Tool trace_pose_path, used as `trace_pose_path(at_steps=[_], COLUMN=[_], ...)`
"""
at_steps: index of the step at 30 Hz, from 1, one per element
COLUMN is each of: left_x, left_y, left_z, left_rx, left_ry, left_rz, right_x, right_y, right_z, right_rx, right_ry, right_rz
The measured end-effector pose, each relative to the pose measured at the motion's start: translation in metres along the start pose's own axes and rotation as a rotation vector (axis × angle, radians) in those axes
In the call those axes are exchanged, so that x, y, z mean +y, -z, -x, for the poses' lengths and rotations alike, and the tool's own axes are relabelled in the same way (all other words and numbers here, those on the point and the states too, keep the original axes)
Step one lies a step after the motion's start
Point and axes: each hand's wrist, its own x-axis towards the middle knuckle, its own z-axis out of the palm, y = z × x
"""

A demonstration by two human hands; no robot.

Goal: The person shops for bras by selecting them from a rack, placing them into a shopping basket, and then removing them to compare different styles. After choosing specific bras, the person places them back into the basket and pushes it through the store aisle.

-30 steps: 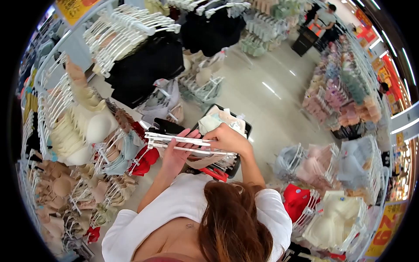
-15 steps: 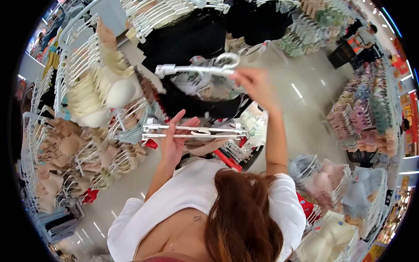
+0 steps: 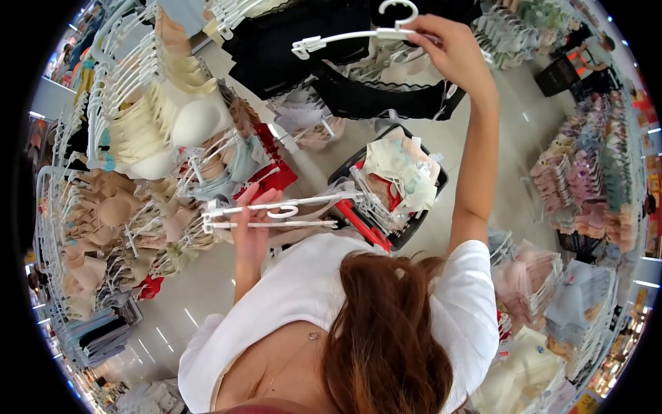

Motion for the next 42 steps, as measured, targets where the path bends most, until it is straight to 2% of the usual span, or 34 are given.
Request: trace_pose_path(at_steps=[2, 7, 8, 9, 11, 13, 15, 17, 19, 20, 21, 23, 25, 26, 27, 29, 30, 32, 33, 35, 36, 37, 39, 40, 42], left_x=[-0.002, -0.004, -0.003, -0.002, -0.001, -0.001, -0.002, -0.001, -0.002, -0.003, -0.004, -0.004, -0.006, -0.011, -0.014, -0.018, -0.021, -0.026, -0.03, -0.036, -0.037, -0.037, -0.035, -0.038, -0.039], left_y=[-0.001, 0.004, 0.002, 0.002, 0.004, 0.001, 0.001, -0.003, -0.005, -0.005, -0.004, -0.008, -0.012, -0.01, -0.008, -0.008, -0.007, -0.01, -0.01, -0.007, -0.007, -0.009, -0.015, -0.015, -0.013], left_z=[0.005, 0.019, 0.021, 0.022, 0.024, 0.026, 0.027, 0.027, 0.029, 0.027, 0.025, 0.019, 0.01, 0.005, 0.0, -0.007, -0.007, -0.007, -0.005, -0.007, -0.01, -0.014, -0.02, -0.02, -0.019], left_rx=[-0.022, -0.021, -0.008, -0.006, -0.043, -0.015, 0.023, 0.04, 0.067, 0.068, 0.069, 0.107, 0.165, 0.184, 0.203, 0.263, 0.262, 0.25, 0.265, 0.266, 0.256, 0.26, 0.185, 0.212, 0.237], left_ry=[-0.017, -0.027, -0.055, -0.063, -0.081, -0.103, -0.077, -0.058, -0.017, -0.028, -0.037, -0.042, -0.072, -0.101, -0.112, -0.096, -0.027, 0.001, 0.01, 0.002, -0.012, -0.01, 0.063, 0.086, 0.077], left_rz=[-0.016, -0.084, -0.083, -0.085, -0.083, -0.098, -0.103, -0.106, -0.113, -0.107, -0.101, -0.097, -0.059, -0.028, 0.012, 0.012, 0.001, 0.022, 0.036, 0.035, 0.034, 0.033, 0.054, 0.104, 0.087], right_x=[-0.004, -0.02, -0.016, -0.021, -0.002, 0.013, 0.014, 0.019, -0.001, -0.011, -0.013, -0.032, -0.046, -0.062, -0.054, -0.061, -0.061, -0.059, -0.06, -0.061, -0.064, -0.064, -0.067, -0.058, -0.029], right_y=[-0.004, -0.023, -0.032, -0.034, -0.056, -0.068, -0.088, -0.094, -0.094, -0.095, -0.102, -0.115, -0.128, -0.128, -0.145, -0.151, -0.157, -0.165, -0.16, -0.145, -0.147, -0.147, -0.144, -0.15, -0.15], right_z=[-0.019, -0.079, -0.089, -0.098, -0.118, -0.133, -0.133, -0.133, -0.125, -0.117, -0.109, -0.075, -0.026, 0.004, 0.028, 0.062, 0.075, 0.09, 0.092, 0.093, 0.1, 0.1, 0.096, 0.1, 0.099], right_rx=[0.049, 0.153, 0.198, 0.125, 0.226, 0.044, 0.181, 0.192, 0.291, 0.462, 0.649, 0.693, 0.396, 0.028, -0.323, -1.196, -1.198, -0.95, -0.956, -1.154, -0.995, -0.997, -0.878, -0.721, -0.655], right_ry=[0.121, 0.087, 0.153, 0.069, 0.206, 0.113, 0.244, 0.282, 0.201, 0.379, 0.422, 0.314, 0.245, 0.085, 0.15, 0.171, 0.167, 0.222, 0.216, -0.184, -0.158, -0.159, -0.288, -0.268, -0.271], right_rz=[0.032, 0.058, 0.031, 0.019, -0.041, 0.084, 0.016, -0.023, 0.181, 0.197, 0.293, 0.384, -0.161, -0.414, -0.499, -0.475, -0.483, -0.82, -0.829, -1.104, -1.115, -1.119, -0.765, -0.702, -0.64])
